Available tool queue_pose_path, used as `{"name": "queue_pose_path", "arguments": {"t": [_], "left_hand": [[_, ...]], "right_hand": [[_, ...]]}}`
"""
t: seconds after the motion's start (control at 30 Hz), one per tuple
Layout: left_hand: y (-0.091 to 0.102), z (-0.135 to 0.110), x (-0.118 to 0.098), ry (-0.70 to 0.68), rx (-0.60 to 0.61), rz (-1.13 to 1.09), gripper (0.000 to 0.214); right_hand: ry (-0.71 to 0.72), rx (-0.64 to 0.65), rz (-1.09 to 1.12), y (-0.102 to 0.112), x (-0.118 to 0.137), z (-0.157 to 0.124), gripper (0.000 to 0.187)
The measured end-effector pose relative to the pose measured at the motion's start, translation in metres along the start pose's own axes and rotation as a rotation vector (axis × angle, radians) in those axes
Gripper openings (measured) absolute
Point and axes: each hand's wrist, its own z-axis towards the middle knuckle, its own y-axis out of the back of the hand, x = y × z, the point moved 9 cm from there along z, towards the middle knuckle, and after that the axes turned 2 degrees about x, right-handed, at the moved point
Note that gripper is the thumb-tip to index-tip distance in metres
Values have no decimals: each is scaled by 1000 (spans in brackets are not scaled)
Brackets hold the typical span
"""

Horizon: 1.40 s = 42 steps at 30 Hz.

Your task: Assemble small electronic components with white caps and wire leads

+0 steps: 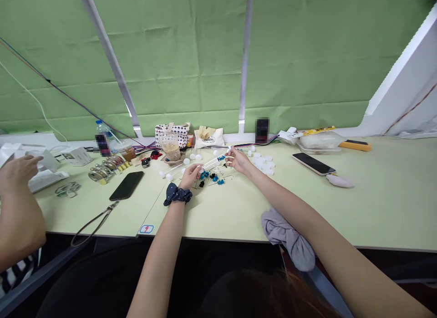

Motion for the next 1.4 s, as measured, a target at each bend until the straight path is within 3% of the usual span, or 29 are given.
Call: {"name": "queue_pose_path", "arguments": {"t": [0.17,0.3,0.73,0.93,1.1,1.2,1.4], "left_hand": [[2,1,1,-13,-17,19,37],[0,-2,-2,2,-22,80,38],[-2,0,-3,-41,-28,61,39],[-3,-1,-7,-41,-39,35,40],[-6,-1,-9,-35,-21,-94,40],[-9,-2,-11,-43,16,-148,41],[-17,-3,-10,-28,92,-190,35]], "right_hand": [[-176,-11,71,7,-17,3,30],[-229,-6,98,9,-26,5,24],[-134,-93,86,8,-27,4,16],[-99,-40,122,3,-20,1,10],[-71,78,216,-12,-4,-3,25],[-37,142,184,-19,2,-6,24],[-65,172,120,-20,-6,-9,19]]}}
